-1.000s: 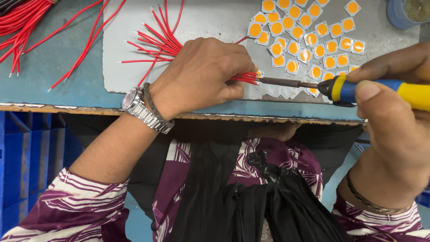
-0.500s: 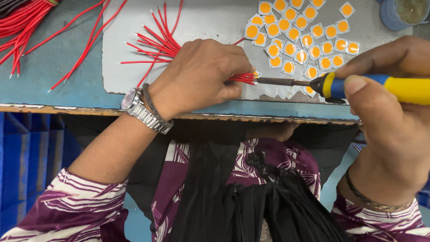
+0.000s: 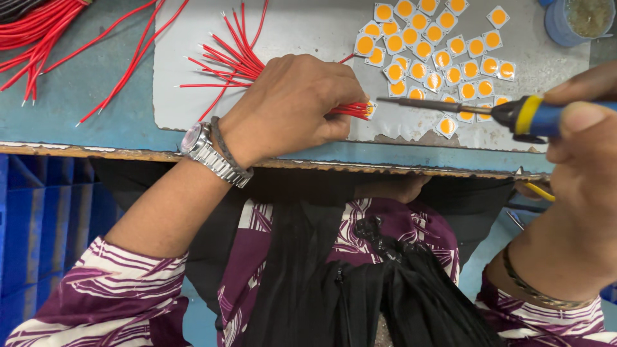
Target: The person solders red insulated wires onto the contact pads of small LED chip components at a workbench. They hold a wire end against an LED pad with one hand while applying a soldering iron with the other, then set the finished LED aside and repeat the process on the next component.
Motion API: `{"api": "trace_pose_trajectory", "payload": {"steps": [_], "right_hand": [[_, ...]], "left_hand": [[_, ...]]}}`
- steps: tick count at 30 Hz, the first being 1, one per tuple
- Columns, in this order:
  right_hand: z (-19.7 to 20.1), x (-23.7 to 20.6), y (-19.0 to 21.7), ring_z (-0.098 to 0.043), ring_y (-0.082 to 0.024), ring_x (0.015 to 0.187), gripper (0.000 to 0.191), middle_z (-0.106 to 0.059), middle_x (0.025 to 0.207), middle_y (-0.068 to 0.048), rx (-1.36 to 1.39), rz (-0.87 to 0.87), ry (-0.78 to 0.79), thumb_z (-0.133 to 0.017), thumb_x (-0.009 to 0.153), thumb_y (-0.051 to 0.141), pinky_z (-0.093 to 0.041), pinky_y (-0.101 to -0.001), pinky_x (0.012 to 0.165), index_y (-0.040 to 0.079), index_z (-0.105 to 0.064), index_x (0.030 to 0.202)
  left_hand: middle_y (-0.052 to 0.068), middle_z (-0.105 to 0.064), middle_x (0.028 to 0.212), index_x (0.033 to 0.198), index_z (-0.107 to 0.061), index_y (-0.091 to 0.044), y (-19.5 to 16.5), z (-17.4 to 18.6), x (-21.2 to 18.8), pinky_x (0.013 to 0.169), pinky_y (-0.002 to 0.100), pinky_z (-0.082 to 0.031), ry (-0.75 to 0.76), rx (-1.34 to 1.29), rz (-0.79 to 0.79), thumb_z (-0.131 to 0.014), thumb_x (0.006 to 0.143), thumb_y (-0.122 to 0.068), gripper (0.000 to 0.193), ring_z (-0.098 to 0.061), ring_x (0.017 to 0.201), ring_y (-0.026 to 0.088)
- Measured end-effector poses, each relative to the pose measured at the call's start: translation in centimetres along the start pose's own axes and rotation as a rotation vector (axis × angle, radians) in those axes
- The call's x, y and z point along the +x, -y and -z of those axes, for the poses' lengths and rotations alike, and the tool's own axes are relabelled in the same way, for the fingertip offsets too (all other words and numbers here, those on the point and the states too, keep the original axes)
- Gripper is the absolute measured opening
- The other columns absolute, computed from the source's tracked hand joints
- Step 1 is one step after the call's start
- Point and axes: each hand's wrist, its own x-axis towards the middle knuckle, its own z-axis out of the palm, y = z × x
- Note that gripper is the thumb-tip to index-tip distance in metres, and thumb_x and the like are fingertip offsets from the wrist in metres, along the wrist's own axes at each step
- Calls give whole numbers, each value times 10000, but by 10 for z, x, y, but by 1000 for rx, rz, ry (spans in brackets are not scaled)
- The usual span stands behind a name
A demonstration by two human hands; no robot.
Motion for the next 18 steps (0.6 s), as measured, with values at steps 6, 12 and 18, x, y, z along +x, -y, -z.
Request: {"api": "trace_pose_trajectory", "payload": {"steps": [6, 12, 18], "right_hand": [[-5, -6, -10, -540, -122, 727, 236, -622, 1224, -127, 117, 71, -48, -582, 1210, 221, -465, -211, 669, -7, -597, 1269], [-33, -6, 15, -577, -149, 777, 323, -624, 1245, -121, 176, 168, -28, -637, 1195, 263, -496, -242, 689, -4, -577, 1367], [-62, -2, 32, -613, -176, 828, 439, -626, 1267, -115, 236, 273, -20, -692, 1180, 305, -526, -274, 708, -1, -558, 1465]], "left_hand": [[71, -741, 988, 1039, -753, -59, 1, -3, -12, 732, 427, -542, -66, -27, -33, -773, 787, -112, 258, -707, 865, 308], [124, -710, 1083, 1107, -696, 28, 1, 13, -38, 749, 353, -561, -307, -72, 92, -710, 934, -32, 184, -710, 866, 254], [172, -660, 738, 1004, -737, 21, 14, 26, -55, 614, 401, -461, -392, 199, 223, -688, 1073, -125, 169, -615, 641, 297]]}}
